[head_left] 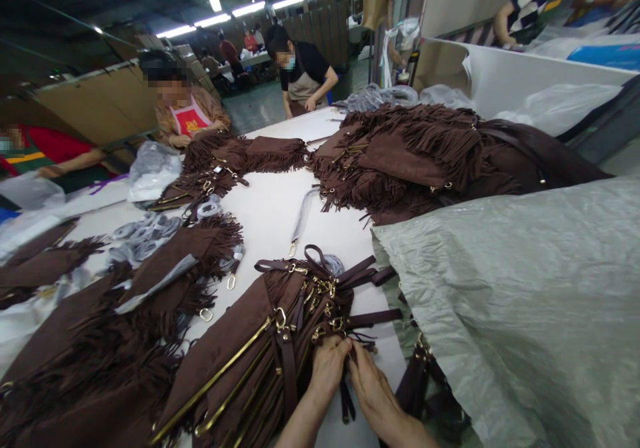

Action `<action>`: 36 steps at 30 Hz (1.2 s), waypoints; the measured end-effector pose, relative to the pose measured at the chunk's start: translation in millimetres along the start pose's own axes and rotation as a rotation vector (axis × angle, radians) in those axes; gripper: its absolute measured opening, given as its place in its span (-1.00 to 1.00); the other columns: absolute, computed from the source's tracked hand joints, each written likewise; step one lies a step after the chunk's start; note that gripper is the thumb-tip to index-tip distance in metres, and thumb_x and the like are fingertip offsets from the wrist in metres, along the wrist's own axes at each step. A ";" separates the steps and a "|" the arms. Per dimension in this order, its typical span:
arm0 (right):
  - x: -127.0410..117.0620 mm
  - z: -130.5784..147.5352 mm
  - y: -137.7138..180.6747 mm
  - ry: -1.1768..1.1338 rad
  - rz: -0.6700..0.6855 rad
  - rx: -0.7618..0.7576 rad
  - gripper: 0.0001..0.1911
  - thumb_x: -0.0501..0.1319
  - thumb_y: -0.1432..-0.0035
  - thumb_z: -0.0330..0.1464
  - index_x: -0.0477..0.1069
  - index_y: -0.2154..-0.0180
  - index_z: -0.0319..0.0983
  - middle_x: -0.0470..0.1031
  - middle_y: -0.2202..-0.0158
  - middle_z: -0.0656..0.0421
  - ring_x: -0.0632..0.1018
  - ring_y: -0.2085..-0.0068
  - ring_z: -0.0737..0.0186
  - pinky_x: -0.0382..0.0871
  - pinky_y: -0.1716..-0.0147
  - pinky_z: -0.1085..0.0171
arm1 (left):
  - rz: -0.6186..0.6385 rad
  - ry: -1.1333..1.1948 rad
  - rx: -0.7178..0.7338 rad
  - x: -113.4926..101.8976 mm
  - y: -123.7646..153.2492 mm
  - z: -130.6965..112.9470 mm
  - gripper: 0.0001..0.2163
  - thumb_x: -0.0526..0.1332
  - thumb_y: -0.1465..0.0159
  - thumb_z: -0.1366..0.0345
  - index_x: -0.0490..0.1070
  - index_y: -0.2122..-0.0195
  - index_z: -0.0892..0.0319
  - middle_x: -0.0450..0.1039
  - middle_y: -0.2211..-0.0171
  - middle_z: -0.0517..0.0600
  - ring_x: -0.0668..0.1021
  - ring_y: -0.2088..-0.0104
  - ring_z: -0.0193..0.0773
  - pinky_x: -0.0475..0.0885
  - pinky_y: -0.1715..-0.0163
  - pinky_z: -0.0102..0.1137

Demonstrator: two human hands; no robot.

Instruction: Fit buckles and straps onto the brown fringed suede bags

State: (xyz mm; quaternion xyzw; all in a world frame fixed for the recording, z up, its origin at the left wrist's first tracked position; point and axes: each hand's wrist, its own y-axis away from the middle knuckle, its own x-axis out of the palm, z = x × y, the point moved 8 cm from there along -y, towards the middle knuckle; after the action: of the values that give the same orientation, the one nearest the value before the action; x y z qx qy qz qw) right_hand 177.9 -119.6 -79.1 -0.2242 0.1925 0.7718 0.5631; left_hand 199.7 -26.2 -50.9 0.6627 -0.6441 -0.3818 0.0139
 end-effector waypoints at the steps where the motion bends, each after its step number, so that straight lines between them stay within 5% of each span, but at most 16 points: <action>1: -1.9 1.0 -0.8 0.021 -0.019 -0.001 -0.58 -0.18 -0.13 -0.43 0.14 -0.02 -0.35 0.41 0.09 -0.08 0.45 0.05 0.19 0.42 0.12 0.24 | -0.005 -0.010 0.001 -0.3 0.0 -0.1 -0.74 -0.01 -0.10 0.16 0.19 0.65 0.17 0.21 0.61 -0.13 0.35 0.48 -0.33 0.20 0.43 -0.44; 7: -9.4 7.9 -5.1 0.063 0.041 0.038 -0.62 -0.18 -0.11 -0.48 0.22 0.07 -0.32 0.45 0.16 -0.01 0.49 0.13 0.21 0.43 0.18 0.26 | 0.003 -0.083 0.040 0.6 -1.3 0.1 -0.71 -0.05 -0.14 0.16 0.32 0.56 0.20 0.35 0.53 -0.06 0.42 0.42 -0.30 0.28 0.37 -0.44; 10: -15.2 6.1 -7.5 0.072 0.075 0.082 -0.62 -0.18 -0.11 -0.48 0.22 0.08 -0.33 0.44 0.17 -0.01 0.48 0.13 0.19 0.40 0.16 0.22 | -0.046 -0.194 0.099 -2.8 2.3 0.7 -0.70 -0.07 -0.18 0.19 0.41 0.37 0.21 0.45 0.34 0.02 0.46 0.27 -0.24 0.33 0.22 -0.41; 15: -23.9 -2.9 -12.8 0.142 0.085 0.094 -0.65 -0.15 -0.07 -0.52 0.26 0.14 -0.30 0.43 0.20 0.01 0.47 0.17 0.19 0.37 0.19 0.22 | -0.184 -0.545 0.146 -7.9 9.4 1.4 -0.70 -0.03 -0.19 0.30 0.37 0.11 0.23 0.36 0.05 0.17 0.42 0.07 -0.06 0.27 0.02 -0.21; 21: -22.9 -0.5 -22.6 0.250 0.173 0.142 -0.69 -0.14 -0.09 -0.52 0.24 0.16 -0.32 0.40 0.20 -0.01 0.45 0.16 0.16 0.32 0.18 0.23 | -0.177 -0.752 -0.018 -5.6 1.7 1.7 -0.63 0.04 -0.20 0.26 0.27 -0.02 0.22 0.41 0.11 0.16 0.46 0.10 -0.04 0.29 0.01 -0.20; 26: -24.1 10.0 -32.2 0.301 0.181 0.134 -0.72 -0.13 -0.10 -0.53 0.23 0.17 -0.31 0.40 0.24 0.01 0.44 0.21 0.15 0.28 0.25 0.25 | -0.060 -0.855 0.039 1.8 -0.7 -11.9 -0.65 -0.05 -0.22 0.37 0.29 -0.01 0.19 0.31 -0.02 0.10 0.40 0.02 -0.04 0.27 -0.01 -0.20; 29: -26.0 18.1 -43.4 0.330 0.167 0.057 -0.74 -0.14 -0.12 -0.52 0.21 0.17 -0.31 0.39 0.26 0.03 0.44 0.23 0.17 0.27 0.29 0.28 | -0.084 -0.784 0.034 -4.0 -0.3 -14.3 -0.67 -0.03 -0.23 0.33 0.29 0.00 0.19 0.32 -0.01 0.09 0.33 -0.05 -0.08 0.16 -0.10 -0.20; 36: -25.6 21.8 -53.2 0.361 0.200 -0.098 -0.73 -0.12 -0.11 -0.56 0.21 0.17 -0.29 0.37 0.26 0.04 0.43 0.24 0.17 0.28 0.29 0.26 | -0.176 -0.815 0.131 -3.0 -5.2 -7.6 -0.68 0.05 -0.20 0.30 0.33 0.03 0.22 0.40 0.09 0.16 0.41 0.04 -0.03 0.24 -0.04 -0.18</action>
State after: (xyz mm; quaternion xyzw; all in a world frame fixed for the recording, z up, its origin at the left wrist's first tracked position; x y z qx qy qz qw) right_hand 232.7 -112.2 -49.1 -0.3656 0.2739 0.7794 0.4287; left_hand 208.4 -26.3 -46.7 0.5095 -0.5606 -0.5707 -0.3168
